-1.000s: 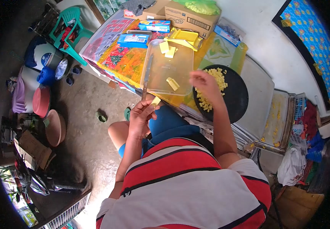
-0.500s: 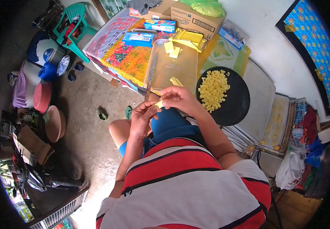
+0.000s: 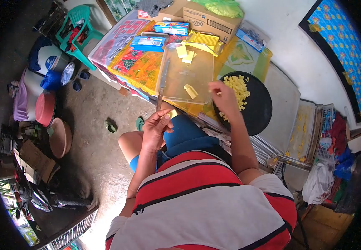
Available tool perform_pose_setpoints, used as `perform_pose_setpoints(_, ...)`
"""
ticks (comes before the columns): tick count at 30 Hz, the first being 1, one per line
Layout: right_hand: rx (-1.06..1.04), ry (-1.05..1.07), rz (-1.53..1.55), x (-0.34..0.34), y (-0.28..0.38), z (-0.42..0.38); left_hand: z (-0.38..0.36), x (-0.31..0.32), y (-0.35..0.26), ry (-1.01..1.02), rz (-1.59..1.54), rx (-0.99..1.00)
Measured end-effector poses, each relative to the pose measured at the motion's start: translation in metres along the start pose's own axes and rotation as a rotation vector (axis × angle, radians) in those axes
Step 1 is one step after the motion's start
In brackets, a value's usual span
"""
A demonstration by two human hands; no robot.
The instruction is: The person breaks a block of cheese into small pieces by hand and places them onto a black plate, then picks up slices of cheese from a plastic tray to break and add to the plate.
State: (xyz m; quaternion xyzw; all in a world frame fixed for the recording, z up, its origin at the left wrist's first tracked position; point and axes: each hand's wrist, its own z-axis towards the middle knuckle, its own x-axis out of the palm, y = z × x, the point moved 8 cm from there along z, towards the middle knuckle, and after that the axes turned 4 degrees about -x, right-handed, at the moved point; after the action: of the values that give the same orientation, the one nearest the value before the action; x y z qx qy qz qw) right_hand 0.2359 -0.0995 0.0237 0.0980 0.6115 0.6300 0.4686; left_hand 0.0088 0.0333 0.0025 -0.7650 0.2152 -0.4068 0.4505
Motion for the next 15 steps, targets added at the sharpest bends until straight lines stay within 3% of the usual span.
perform_pose_setpoints(3,0.081,-0.102,-0.397,-0.044,-0.025,-0.004,0.002,0.000,0.001,-0.031,-0.027,-0.019)
perform_pose_setpoints(9,0.190,-0.109,-0.565,-0.070,-0.036,-0.014,0.002,0.007,0.002,0.005,-0.051,-0.048)
perform_pose_setpoints(12,0.072,-0.137,-0.508,-0.063,-0.026,-0.010,0.001,0.013,-0.002,0.005,-0.044,-0.025)
perform_pose_setpoints(15,0.027,0.016,0.109,-0.024,-0.007,-0.003,0.002,0.012,-0.002,0.001,-0.020,-0.021)
